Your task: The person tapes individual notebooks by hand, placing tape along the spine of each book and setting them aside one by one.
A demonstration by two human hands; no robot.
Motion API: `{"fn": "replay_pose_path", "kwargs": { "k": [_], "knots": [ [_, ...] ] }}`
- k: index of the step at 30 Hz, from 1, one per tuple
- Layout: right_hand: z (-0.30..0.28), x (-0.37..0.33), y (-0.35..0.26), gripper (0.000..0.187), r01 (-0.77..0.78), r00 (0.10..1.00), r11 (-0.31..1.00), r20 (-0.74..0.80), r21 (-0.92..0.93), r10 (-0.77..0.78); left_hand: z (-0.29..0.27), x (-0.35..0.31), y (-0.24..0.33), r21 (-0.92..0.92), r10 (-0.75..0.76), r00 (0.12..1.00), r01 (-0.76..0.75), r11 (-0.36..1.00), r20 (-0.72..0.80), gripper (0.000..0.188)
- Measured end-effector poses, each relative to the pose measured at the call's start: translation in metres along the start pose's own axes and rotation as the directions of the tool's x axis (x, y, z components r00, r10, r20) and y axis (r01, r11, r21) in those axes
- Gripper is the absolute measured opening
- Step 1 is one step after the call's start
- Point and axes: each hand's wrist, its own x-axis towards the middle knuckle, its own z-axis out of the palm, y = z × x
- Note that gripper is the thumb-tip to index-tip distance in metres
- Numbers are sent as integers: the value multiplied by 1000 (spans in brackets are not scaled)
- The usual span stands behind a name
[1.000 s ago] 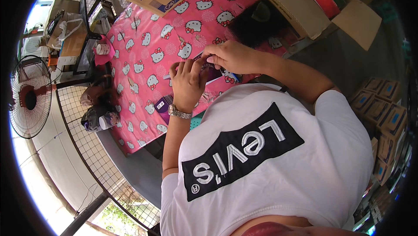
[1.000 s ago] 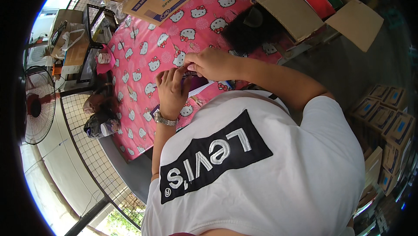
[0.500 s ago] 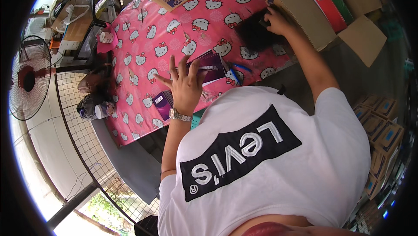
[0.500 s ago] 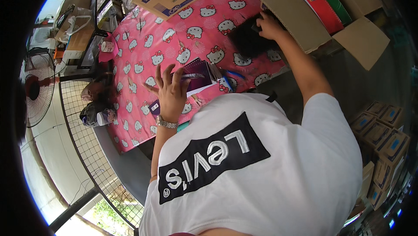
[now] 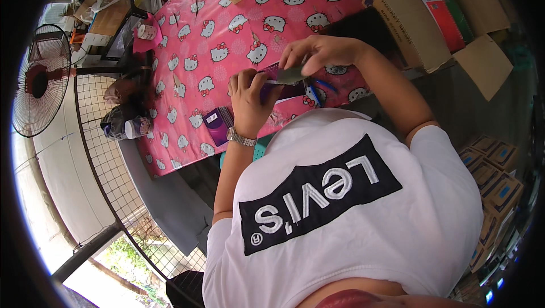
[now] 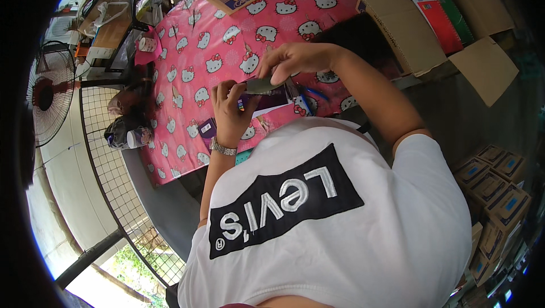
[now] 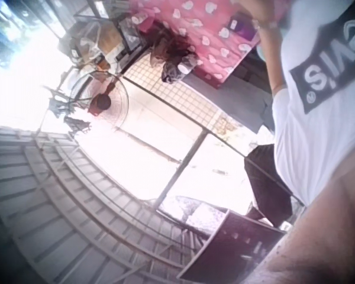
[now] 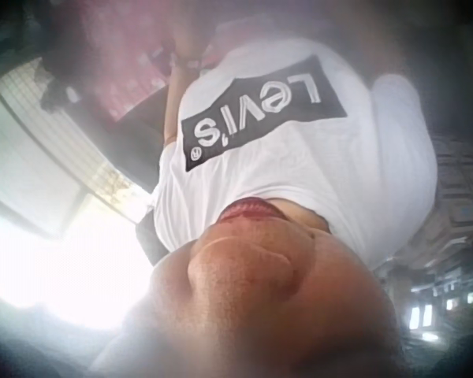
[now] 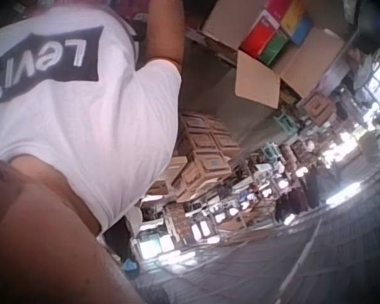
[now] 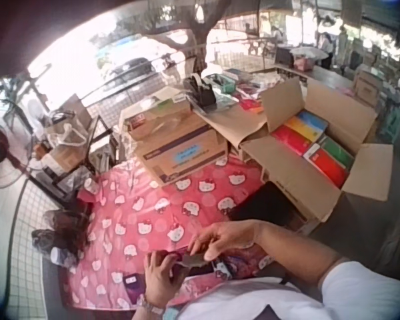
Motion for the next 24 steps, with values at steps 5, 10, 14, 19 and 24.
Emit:
{"fn": "replay_pose_path", "kwargs": {
  "k": [5, 10, 14, 19, 24],
  "knots": [
    [-1, 4, 7, 44, 67, 997, 973, 23, 219, -73, -2, 3, 0, -45, 3, 1000, -4, 999, -14, 39],
    [0, 10, -1, 40, 2, 997, 999, -81, -45, -6, -6, 5, -2, -82, -24, 1000, 25, 996, 17, 38],
    [2, 14, 1, 44, 18, 999, 996, -35, 92, -15, -12, 7, -8, -120, -33, 999, 37, 992, 33, 37],
    [2, 28, 6, 50, 21, 992, 982, -120, -186, -44, -18, 8, -34, -235, -73, 993, 94, 967, 97, 30],
    [3, 35, 16, 43, 72, 997, 996, -40, 54, -70, -16, 7, -40, -396, -123, 984, 165, 903, 129, 28]
  ]
}}
